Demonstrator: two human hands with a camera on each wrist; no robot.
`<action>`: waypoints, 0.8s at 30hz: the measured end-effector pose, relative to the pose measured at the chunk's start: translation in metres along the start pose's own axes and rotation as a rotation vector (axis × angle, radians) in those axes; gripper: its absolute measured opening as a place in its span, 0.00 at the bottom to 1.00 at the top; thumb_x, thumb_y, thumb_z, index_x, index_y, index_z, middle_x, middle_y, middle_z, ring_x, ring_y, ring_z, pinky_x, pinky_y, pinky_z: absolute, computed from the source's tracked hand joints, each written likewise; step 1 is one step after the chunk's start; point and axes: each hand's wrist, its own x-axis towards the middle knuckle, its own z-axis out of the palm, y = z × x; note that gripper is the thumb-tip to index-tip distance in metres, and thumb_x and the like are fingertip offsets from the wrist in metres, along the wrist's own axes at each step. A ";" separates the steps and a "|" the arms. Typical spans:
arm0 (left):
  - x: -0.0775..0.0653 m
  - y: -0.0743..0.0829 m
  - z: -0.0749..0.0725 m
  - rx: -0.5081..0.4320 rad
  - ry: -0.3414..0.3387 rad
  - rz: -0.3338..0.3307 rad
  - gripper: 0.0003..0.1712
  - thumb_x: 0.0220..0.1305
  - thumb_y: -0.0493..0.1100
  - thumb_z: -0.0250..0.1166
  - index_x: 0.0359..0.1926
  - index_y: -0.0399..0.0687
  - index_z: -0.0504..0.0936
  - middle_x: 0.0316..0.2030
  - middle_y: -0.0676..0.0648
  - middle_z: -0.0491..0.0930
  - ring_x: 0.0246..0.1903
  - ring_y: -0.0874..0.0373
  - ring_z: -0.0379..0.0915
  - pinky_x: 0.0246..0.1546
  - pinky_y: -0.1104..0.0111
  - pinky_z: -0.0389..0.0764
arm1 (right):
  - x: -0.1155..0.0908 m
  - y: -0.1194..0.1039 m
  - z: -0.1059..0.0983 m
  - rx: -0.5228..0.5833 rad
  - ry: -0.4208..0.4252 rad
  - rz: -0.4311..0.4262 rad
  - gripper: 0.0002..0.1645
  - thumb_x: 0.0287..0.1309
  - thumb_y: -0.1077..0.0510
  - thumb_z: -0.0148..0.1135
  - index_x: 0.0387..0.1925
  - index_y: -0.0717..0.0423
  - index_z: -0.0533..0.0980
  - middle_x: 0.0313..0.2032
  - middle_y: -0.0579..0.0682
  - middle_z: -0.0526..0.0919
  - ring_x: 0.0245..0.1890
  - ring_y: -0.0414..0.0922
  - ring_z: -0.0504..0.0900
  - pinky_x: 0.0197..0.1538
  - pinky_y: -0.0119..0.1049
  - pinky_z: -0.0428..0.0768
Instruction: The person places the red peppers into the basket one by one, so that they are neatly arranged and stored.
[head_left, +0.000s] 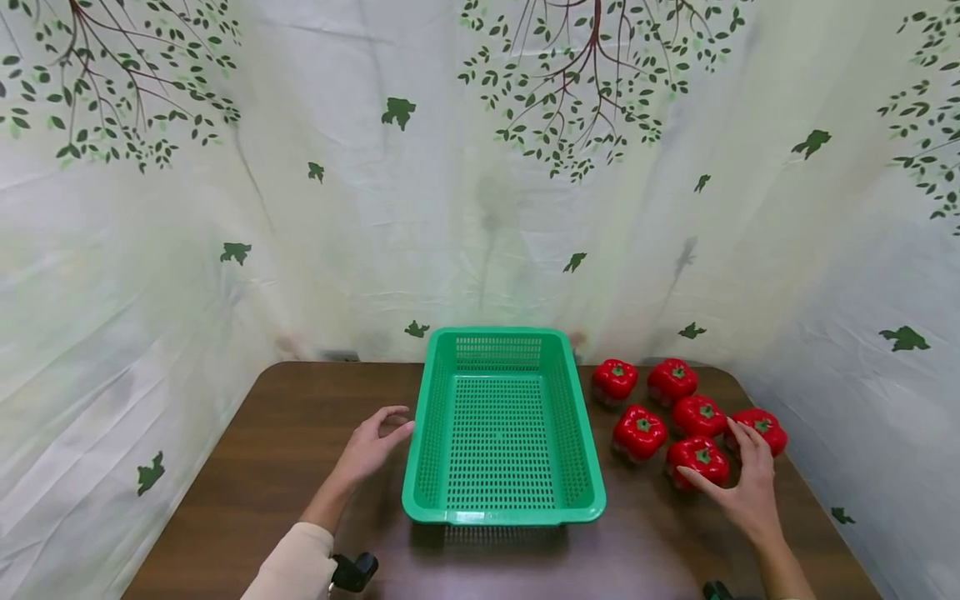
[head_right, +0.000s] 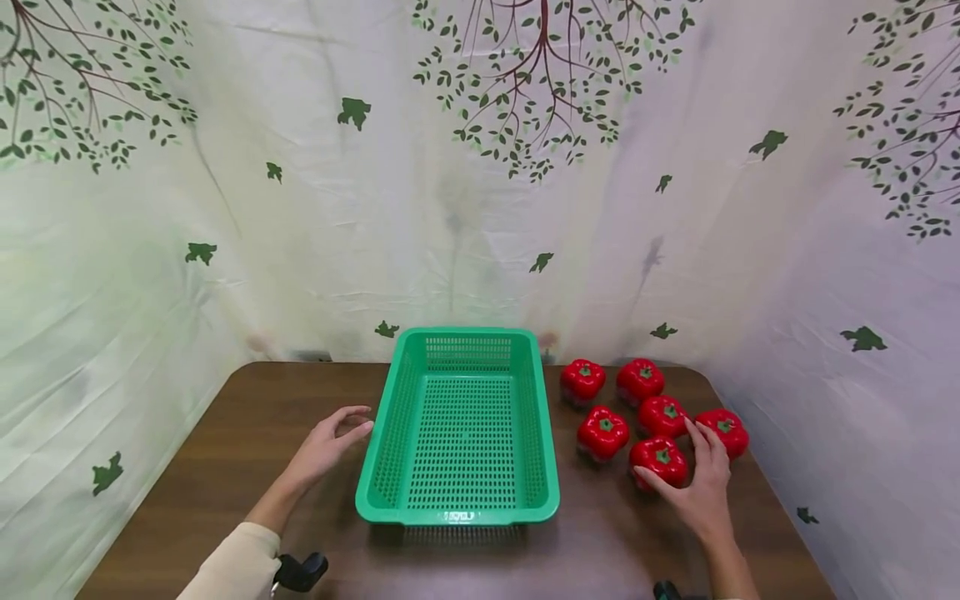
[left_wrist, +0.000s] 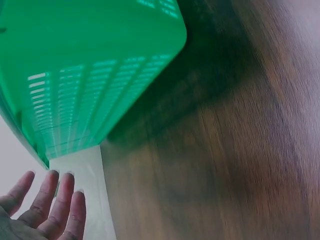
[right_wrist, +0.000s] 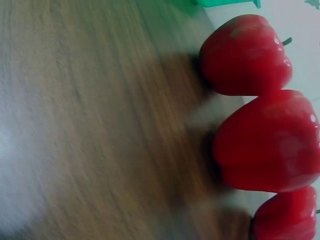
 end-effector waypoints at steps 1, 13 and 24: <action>0.001 0.000 0.001 -0.014 0.002 -0.008 0.29 0.69 0.52 0.58 0.63 0.38 0.69 0.55 0.36 0.75 0.53 0.40 0.74 0.53 0.48 0.75 | -0.001 0.000 0.001 0.006 0.009 0.011 0.58 0.31 0.67 0.79 0.67 0.65 0.60 0.62 0.67 0.60 0.60 0.41 0.56 0.62 0.29 0.59; 0.005 -0.002 0.014 -0.142 0.004 -0.032 0.26 0.71 0.43 0.57 0.62 0.28 0.68 0.48 0.32 0.78 0.38 0.50 0.80 0.43 0.53 0.81 | -0.013 0.003 0.013 0.072 0.124 0.025 0.59 0.24 0.70 0.78 0.64 0.69 0.62 0.62 0.72 0.61 0.62 0.39 0.56 0.63 0.64 0.54; 0.007 -0.002 0.020 -0.127 0.005 -0.089 0.24 0.72 0.43 0.55 0.62 0.31 0.70 0.39 0.40 0.80 0.34 0.55 0.76 0.41 0.57 0.81 | -0.021 -0.003 0.023 0.100 0.143 0.201 0.58 0.30 0.69 0.79 0.66 0.63 0.61 0.63 0.62 0.62 0.62 0.44 0.57 0.66 0.53 0.57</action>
